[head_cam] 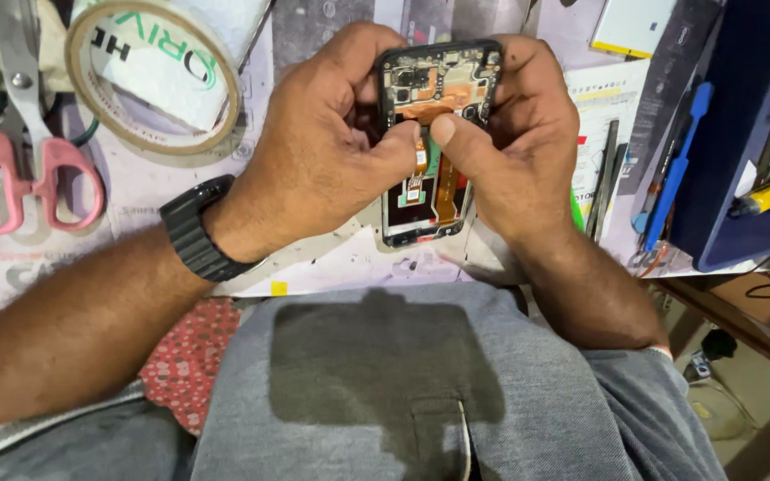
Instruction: The person is repairing a disassembled smartphone by hand, carefully manipulating internal components and ribbon cables. They use a green utility knife to cut adhesive tape and a tube of glue to secure parts inside the device.
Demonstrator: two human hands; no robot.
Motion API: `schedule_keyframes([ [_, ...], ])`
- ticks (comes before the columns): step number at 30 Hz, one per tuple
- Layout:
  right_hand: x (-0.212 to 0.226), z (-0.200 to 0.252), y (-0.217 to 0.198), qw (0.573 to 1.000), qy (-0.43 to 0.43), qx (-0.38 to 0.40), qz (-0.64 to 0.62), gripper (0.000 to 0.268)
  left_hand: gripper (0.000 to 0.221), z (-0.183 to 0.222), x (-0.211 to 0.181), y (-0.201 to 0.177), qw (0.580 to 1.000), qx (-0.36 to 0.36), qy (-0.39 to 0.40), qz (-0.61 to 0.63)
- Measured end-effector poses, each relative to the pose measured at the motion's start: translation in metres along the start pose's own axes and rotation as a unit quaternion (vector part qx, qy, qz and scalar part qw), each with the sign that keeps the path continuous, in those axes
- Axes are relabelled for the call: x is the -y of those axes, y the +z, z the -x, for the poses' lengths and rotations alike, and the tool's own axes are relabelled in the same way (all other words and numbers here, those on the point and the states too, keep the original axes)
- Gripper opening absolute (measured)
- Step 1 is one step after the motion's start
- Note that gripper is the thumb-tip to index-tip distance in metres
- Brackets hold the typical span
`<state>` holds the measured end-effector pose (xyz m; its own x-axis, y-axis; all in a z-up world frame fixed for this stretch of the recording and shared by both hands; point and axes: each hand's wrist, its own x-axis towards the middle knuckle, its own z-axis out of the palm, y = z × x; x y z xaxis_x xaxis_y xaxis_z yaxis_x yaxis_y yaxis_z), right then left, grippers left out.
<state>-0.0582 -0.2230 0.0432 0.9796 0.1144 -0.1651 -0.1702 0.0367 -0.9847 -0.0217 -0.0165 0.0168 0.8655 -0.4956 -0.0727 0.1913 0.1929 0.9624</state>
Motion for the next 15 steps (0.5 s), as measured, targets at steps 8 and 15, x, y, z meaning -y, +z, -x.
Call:
schedule_keyframes([
  [8, 0.047, 0.044, -0.002, 0.998, -0.009, 0.051, 0.029, 0.027, 0.027, 0.027, -0.041, 0.026, 0.999, 0.041, 0.01, -0.004],
  [15, 0.054, 0.102, -0.014, 0.991, -0.065, 0.094, -0.065, 0.02, 0.026, 0.072, -0.066, 0.066, 0.996, 0.067, 0.058, -0.02],
])
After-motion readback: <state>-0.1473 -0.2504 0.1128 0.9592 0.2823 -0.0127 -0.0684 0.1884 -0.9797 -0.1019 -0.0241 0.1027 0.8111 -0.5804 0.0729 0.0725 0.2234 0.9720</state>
